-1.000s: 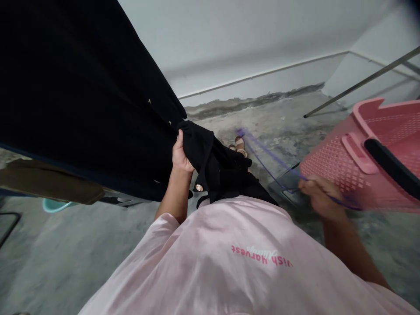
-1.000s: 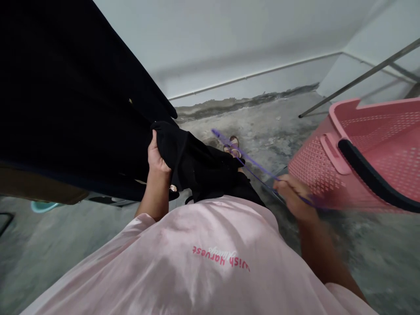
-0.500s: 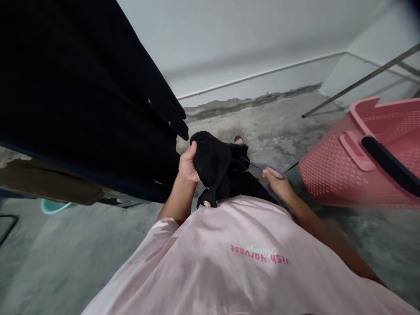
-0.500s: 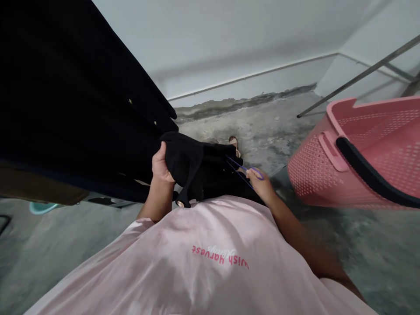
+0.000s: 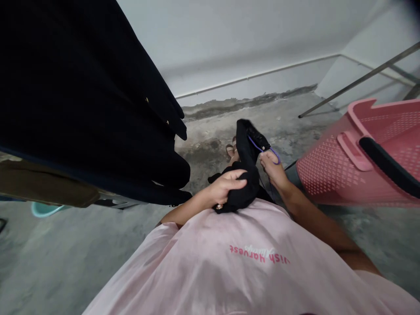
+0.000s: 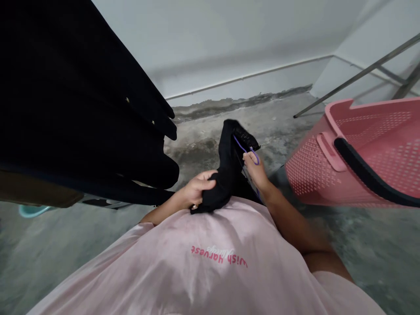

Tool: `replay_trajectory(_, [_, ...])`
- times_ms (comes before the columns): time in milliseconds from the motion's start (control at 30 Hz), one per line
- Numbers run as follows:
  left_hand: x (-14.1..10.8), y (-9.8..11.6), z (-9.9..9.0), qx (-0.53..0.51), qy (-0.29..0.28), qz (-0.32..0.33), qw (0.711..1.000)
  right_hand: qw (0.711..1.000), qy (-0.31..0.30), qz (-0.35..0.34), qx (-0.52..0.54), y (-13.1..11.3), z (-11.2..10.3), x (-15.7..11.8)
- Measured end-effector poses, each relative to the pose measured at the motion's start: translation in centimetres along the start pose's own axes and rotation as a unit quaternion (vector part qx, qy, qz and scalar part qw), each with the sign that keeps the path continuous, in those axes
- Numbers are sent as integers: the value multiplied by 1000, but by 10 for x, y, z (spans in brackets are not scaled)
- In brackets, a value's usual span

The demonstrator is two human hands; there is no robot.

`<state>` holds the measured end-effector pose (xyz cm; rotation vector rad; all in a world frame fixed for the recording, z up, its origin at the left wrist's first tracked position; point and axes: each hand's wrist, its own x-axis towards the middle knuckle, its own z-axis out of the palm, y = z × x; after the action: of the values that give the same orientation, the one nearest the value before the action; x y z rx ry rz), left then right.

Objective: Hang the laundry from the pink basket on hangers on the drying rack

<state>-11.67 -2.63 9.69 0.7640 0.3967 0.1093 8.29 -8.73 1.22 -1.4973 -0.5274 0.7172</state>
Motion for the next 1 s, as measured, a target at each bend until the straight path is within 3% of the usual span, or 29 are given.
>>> replay_trajectory(100, [-6, -6, 5, 57, -80, -48, 994, 999, 2, 39, -4, 0, 8, 11])
replay_trajectory(200, [-12, -3, 2, 88, -90, -60, 990, 998, 35, 30, 46, -16, 7, 21])
replay_trajectory(333, [-15, 1, -6, 118, -86, -41, 988, 985, 64, -58, 150, -51, 9, 25])
replay_trajectory(433, [-16, 5, -7, 161, -126, -46, 978, 966, 96, -129, 201, -79, 19, 20])
replay_trajectory(567, [-15, 13, 0, 229, -170, -49, 957, 958, 67, -114, 255, -119, 34, 16])
replay_trajectory(633, [-14, 16, -1, 275, -119, -4, 954, 952, 33, -85, 291, -140, 39, 18])
replay_trajectory(700, [-13, 16, -7, 295, -25, 65, 953, 940, 22, -78, 331, -159, 42, 22])
replay_trajectory(800, [-14, 17, -27, 211, 128, 179, 953, 926, 41, -84, 366, -180, 46, 29])
replay_trajectory(900, [-19, 23, -51, 108, 252, 271, 923, 919, 33, -84, 385, -185, 49, 34])
replay_trajectory(1000, [-25, 30, -71, 104, 310, 329, 886, 914, 4, -107, 391, -180, 54, 34])
